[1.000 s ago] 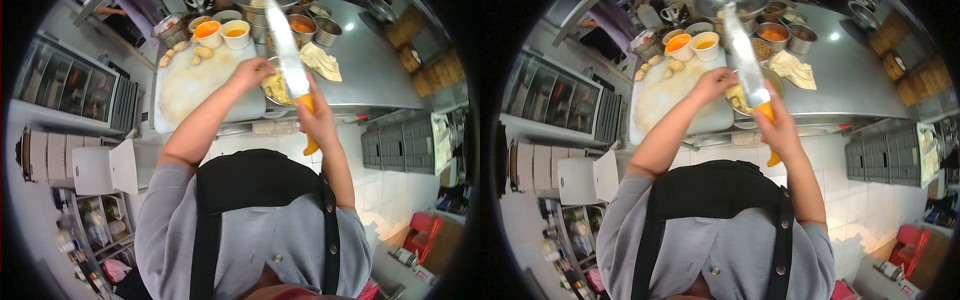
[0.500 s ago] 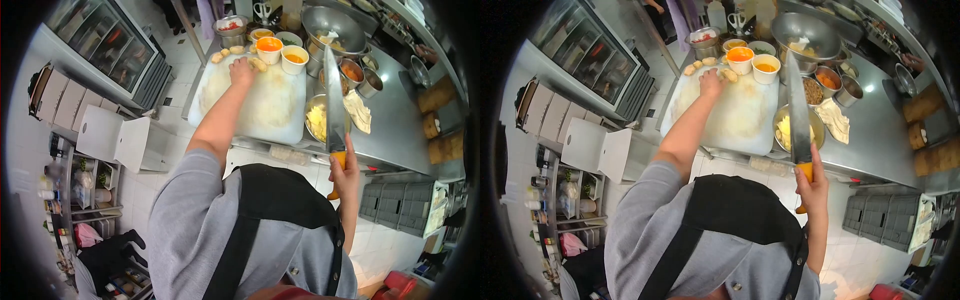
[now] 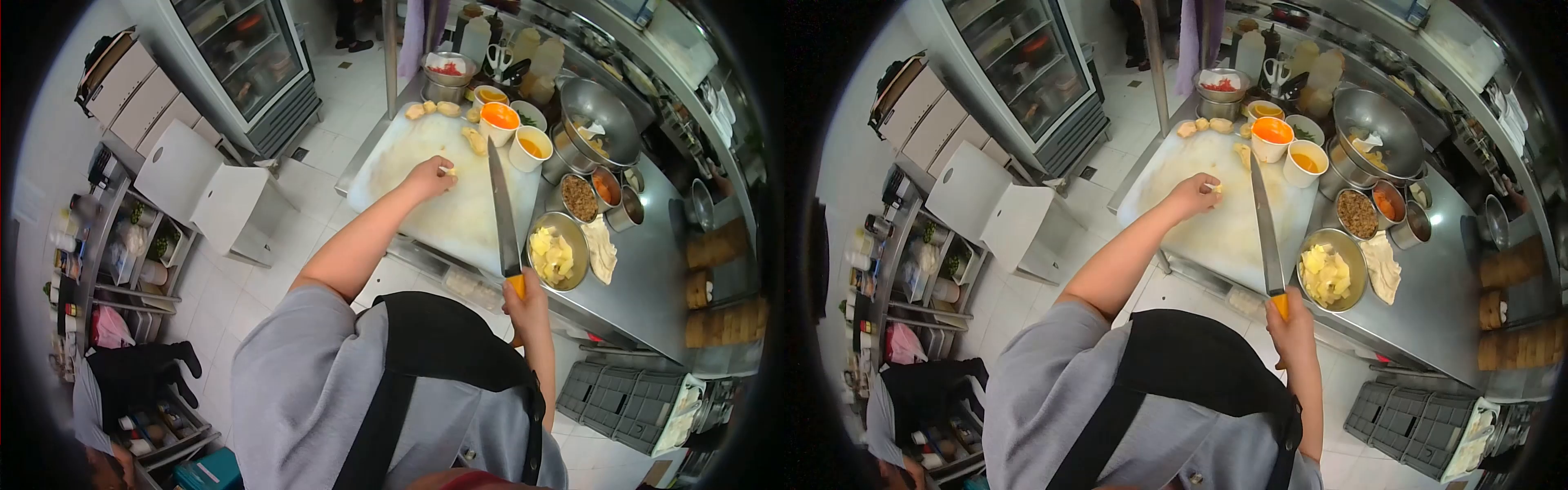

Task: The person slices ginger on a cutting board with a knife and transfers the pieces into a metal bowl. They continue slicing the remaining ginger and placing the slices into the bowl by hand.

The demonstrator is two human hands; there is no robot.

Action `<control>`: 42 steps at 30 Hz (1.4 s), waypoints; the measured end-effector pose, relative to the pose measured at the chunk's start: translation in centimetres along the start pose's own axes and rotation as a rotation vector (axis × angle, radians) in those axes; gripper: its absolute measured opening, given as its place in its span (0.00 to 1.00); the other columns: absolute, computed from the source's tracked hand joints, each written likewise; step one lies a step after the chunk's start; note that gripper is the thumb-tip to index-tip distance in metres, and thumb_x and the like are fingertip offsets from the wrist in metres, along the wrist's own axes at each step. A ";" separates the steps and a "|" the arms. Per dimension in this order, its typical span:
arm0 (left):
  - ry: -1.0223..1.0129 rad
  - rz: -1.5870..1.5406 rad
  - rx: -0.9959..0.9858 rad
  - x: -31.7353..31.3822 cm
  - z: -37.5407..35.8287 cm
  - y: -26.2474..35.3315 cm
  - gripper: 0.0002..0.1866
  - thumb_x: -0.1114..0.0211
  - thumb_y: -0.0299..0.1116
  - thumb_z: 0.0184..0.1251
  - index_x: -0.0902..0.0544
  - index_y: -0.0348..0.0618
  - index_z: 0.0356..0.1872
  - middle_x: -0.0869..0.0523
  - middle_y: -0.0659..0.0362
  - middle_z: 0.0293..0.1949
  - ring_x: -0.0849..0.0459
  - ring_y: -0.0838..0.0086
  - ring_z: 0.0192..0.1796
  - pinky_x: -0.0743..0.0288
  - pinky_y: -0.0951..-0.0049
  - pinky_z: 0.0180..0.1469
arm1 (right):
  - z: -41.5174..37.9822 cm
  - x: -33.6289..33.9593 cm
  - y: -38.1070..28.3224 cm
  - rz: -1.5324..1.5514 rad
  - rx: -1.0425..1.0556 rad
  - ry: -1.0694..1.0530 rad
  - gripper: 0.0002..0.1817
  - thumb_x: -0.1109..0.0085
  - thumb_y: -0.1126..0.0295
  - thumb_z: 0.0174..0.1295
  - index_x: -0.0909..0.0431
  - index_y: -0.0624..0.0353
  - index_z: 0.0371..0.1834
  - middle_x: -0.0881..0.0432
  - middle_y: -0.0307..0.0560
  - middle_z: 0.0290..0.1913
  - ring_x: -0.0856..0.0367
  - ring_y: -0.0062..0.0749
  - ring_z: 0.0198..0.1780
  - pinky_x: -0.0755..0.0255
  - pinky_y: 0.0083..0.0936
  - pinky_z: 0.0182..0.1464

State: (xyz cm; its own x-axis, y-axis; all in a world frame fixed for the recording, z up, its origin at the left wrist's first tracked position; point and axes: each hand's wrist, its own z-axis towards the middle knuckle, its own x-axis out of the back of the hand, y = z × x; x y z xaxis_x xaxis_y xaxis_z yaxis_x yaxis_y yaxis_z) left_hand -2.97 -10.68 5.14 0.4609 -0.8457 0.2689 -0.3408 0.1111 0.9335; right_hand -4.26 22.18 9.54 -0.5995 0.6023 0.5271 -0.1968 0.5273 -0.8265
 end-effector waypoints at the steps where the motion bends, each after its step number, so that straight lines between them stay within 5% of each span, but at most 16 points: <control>1: 0.004 -0.043 -0.004 0.2 -0.7 -0.6 0.23 0.28 0.36 0.61 0.22 0.39 0.55 0.14 0.52 0.44 0.15 0.64 0.46 0.21 0.68 0.51 | 0.4 -0.4 0.0 -0.041 0.021 -0.020 0.20 0.41 0.69 0.67 0.29 0.62 0.60 0.20 0.54 0.29 0.19 0.38 0.26 0.26 0.32 0.30; 3: -0.007 -0.127 -0.006 -0.2 -2.0 -1.8 0.22 0.27 0.36 0.62 0.22 0.38 0.54 0.14 0.53 0.43 0.15 0.67 0.45 0.21 0.68 0.50 | 1.1 -1.6 1.0 -0.120 0.047 -0.054 0.21 0.42 0.68 0.67 0.29 0.62 0.61 0.18 0.62 0.32 0.16 0.50 0.31 0.24 0.38 0.34; 4: 0.055 0.026 -0.053 -0.6 -2.3 -2.6 0.23 0.27 0.36 0.61 0.22 0.38 0.53 0.14 0.52 0.43 0.15 0.67 0.45 0.21 0.68 0.49 | 1.6 -2.2 1.2 -0.196 0.079 -0.060 0.22 0.44 0.67 0.67 0.31 0.62 0.62 0.17 0.69 0.39 0.17 0.63 0.42 0.25 0.46 0.42; 7: 0.152 0.347 -0.131 -1.4 -2.9 -4.7 0.22 0.25 0.36 0.60 0.21 0.37 0.52 0.14 0.52 0.42 0.15 0.66 0.44 0.21 0.68 0.48 | 1.7 -2.9 -0.3 -0.345 0.142 -0.132 0.24 0.45 0.66 0.67 0.33 0.61 0.65 0.18 0.70 0.44 0.19 0.65 0.49 0.26 0.49 0.49; 16: 0.105 0.619 0.007 0.9 -3.1 -3.2 0.24 0.27 0.44 0.60 0.19 0.34 0.48 0.12 0.49 0.41 0.13 0.67 0.42 0.19 0.68 0.44 | 2.1 -4.7 -1.6 -0.476 0.235 -0.224 0.27 0.46 0.65 0.67 0.35 0.58 0.69 0.18 0.67 0.47 0.19 0.62 0.49 0.26 0.50 0.52; 22: 0.027 0.123 0.144 1.0 -1.6 -4.9 0.20 0.29 0.40 0.60 0.19 0.35 0.46 0.14 0.52 0.38 0.14 0.71 0.29 0.18 0.68 0.33 | 2.1 -4.2 -0.7 -0.465 0.266 -0.187 0.29 0.44 0.65 0.66 0.36 0.54 0.71 0.18 0.68 0.46 0.19 0.64 0.49 0.26 0.51 0.51; 25: 0.049 0.072 0.121 0.7 -2.0 -5.0 0.20 0.29 0.37 0.58 0.19 0.34 0.47 0.14 0.49 0.41 0.13 0.67 0.33 0.17 0.66 0.38 | 1.7 -4.1 -1.1 -0.502 0.237 -0.165 0.30 0.45 0.65 0.67 0.38 0.51 0.73 0.18 0.66 0.46 0.19 0.63 0.48 0.26 0.50 0.51; 28: 0.230 0.458 -0.176 0.0 -2.3 -5.5 0.19 0.29 0.34 0.55 0.18 0.38 0.47 0.16 0.46 0.45 0.14 0.61 0.42 0.18 0.63 0.47 | 1.6 -3.9 -1.3 -0.533 0.230 -0.088 0.31 0.46 0.66 0.68 0.40 0.50 0.75 0.18 0.65 0.46 0.19 0.61 0.47 0.25 0.49 0.50; 31: 0.214 0.502 -0.209 0.5 -4.2 -3.4 0.15 0.32 0.28 0.55 0.16 0.46 0.47 0.17 0.48 0.45 0.20 0.56 0.52 0.24 0.62 0.58 | 1.9 -3.9 -1.5 -0.619 0.205 -0.026 0.31 0.47 0.66 0.68 0.41 0.49 0.75 0.18 0.65 0.45 0.18 0.61 0.47 0.25 0.50 0.48; 37: 0.122 0.722 -0.470 0.8 -4.1 -4.7 0.20 0.39 0.17 0.54 0.16 0.51 0.47 0.22 0.55 0.53 0.25 0.51 0.54 0.26 0.63 0.59 | 1.8 -5.1 -1.6 -0.776 0.176 -0.041 0.32 0.48 0.66 0.68 0.43 0.54 0.76 0.19 0.67 0.43 0.17 0.62 0.43 0.23 0.51 0.46; 42: 0.205 0.635 -0.548 0.5 -4.7 -5.2 0.18 0.41 0.18 0.55 0.17 0.49 0.46 0.21 0.53 0.50 0.25 0.52 0.52 0.25 0.61 0.57 | 1.8 -5.9 -0.7 -0.773 0.171 -0.029 0.33 0.48 0.66 0.68 0.44 0.53 0.76 0.19 0.67 0.44 0.17 0.62 0.43 0.23 0.51 0.47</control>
State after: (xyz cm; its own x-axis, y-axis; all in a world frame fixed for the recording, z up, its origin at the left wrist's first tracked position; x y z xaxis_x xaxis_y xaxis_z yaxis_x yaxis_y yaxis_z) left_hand 2.89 -9.20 1.50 0.4738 -0.4328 0.7670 -0.1650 0.8119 0.5600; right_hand -1.99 17.16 6.66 -0.2634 0.0855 0.9609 -0.6806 0.6894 -0.2479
